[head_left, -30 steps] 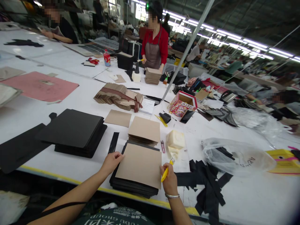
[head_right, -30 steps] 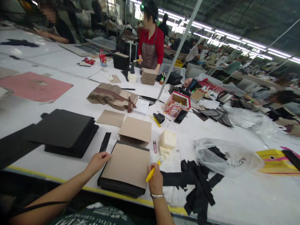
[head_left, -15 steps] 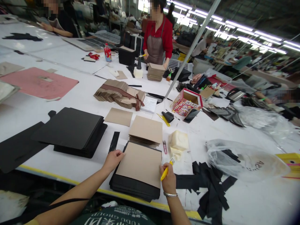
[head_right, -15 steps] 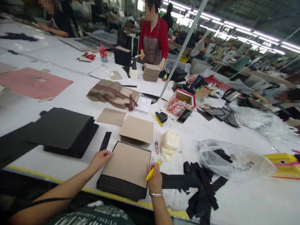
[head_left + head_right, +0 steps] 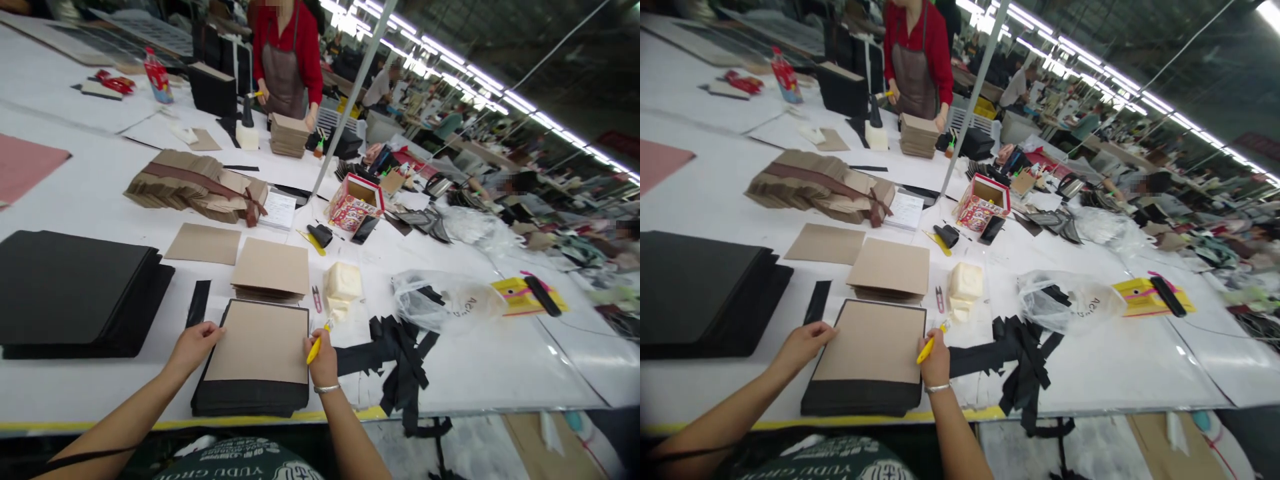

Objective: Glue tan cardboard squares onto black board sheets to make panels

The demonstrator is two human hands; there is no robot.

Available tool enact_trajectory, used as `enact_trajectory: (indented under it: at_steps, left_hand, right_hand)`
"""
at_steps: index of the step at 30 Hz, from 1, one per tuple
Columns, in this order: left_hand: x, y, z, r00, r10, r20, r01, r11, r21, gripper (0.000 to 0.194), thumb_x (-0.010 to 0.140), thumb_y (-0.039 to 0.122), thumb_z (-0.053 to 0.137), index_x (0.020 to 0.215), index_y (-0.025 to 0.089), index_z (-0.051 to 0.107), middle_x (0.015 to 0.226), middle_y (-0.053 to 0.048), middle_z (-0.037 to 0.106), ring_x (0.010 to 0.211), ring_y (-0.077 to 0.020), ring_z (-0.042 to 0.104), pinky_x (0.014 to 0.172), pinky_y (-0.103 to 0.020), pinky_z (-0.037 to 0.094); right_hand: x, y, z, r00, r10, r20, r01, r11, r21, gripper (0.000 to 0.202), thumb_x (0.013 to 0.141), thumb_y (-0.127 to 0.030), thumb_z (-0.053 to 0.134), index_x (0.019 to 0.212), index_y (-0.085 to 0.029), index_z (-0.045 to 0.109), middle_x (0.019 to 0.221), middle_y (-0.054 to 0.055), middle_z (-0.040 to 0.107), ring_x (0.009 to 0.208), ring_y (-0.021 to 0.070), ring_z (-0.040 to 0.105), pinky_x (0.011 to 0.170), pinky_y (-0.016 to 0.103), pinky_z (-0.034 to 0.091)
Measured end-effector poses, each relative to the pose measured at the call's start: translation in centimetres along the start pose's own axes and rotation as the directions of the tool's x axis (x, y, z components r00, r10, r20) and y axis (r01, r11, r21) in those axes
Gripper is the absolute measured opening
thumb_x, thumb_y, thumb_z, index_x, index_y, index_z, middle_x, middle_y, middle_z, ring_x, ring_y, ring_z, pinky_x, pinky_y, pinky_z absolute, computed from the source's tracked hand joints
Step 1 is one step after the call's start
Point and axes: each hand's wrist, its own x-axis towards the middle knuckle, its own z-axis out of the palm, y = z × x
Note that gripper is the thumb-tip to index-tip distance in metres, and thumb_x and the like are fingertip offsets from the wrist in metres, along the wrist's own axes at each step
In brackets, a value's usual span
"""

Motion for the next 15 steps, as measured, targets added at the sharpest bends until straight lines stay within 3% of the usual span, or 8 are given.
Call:
enact_trajectory:
  at_steps: [6,15]
  left_hand:
    - [0.0,0.2,0.0,1.000,0.010,0.018,-0.011,0.999,0.039,0.034,0.065,0.050,0.052,0.054,0.019,0.052,0.044,0.005,0.043,0.046,-0.0111,0.039,0.045,-0.020,0.027]
    - [1.4,0.8,-0.7,0.996,0.058,0.074,-0.063,0.996,0.066,0.027,0.062,0.041,0.055,0.050,0.017,0.051,0.049,0.002,0.050,0.053,-0.0126,0.044,0.052,-0.021,0.032]
  right_hand:
    - [0.1,-0.1,0.0,1.000,0.024,-0.002,-0.024,1.000,-0.009,0.016,0.079,-0.033,0.043,0.089,-0.020,0.044,0.064,-0.001,0.059,0.057,0.0161,0.059,0.055,0.024,0.039]
    - [0.7,0.3,0.2,0.996,0.031,0.082,-0.027,0.998,-0.053,0.019,0.079,-0.034,0.045,0.092,-0.020,0.042,0.061,-0.003,0.055,0.052,0.0157,0.055,0.052,0.023,0.036]
